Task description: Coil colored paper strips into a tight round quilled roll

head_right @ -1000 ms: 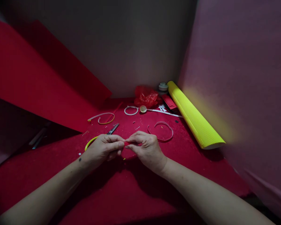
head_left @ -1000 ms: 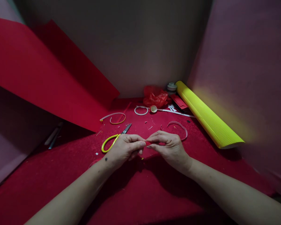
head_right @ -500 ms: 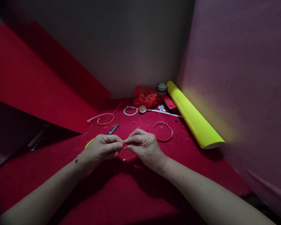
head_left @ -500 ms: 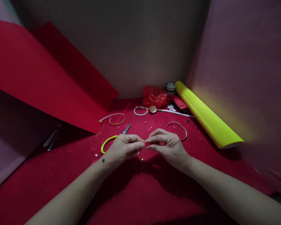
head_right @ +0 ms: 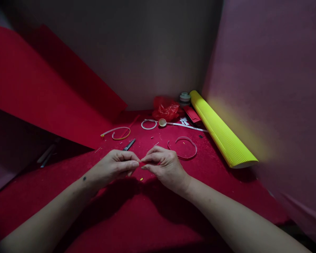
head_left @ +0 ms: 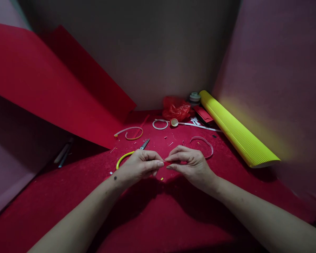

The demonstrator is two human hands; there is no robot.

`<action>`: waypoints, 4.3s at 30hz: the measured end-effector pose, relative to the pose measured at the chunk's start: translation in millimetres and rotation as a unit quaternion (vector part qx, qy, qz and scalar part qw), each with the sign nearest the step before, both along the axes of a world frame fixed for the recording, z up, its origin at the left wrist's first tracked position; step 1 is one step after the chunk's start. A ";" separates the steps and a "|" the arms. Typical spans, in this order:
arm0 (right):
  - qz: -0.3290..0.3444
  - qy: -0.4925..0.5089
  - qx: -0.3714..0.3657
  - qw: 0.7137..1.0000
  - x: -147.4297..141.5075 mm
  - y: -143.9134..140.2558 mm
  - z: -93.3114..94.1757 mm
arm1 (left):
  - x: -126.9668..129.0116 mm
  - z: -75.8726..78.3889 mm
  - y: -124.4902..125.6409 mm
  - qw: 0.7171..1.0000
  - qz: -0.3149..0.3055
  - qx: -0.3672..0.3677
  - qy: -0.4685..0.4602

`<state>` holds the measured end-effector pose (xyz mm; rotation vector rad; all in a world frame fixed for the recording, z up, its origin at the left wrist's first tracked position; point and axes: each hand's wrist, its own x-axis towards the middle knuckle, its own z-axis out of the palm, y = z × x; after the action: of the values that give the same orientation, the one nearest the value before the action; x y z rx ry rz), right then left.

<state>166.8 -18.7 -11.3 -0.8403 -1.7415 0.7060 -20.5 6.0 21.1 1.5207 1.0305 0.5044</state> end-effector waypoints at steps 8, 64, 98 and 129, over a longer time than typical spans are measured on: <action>0.022 0.058 -0.044 0.997 -2.7 -0.8 -1.8 | -0.2 -9.7 2.4 0.997 0.005 -0.061 -0.055; -0.039 -0.088 0.043 0.994 -7.7 5.1 -18.0 | 8.1 -23.2 3.0 0.999 0.013 -0.033 -0.022; 0.038 0.015 0.066 0.997 0.1 -4.0 2.6 | 2.5 -18.7 1.2 0.983 -0.005 -0.107 -0.150; 0.101 0.213 -0.179 0.955 -1.8 -7.1 1.4 | 10.1 -24.0 -2.9 0.950 -0.060 -0.127 -0.277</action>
<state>165.0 -25.8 -9.9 -0.6859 -1.3357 1.2689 -10.4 3.1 -2.9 1.1089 0.5347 0.6390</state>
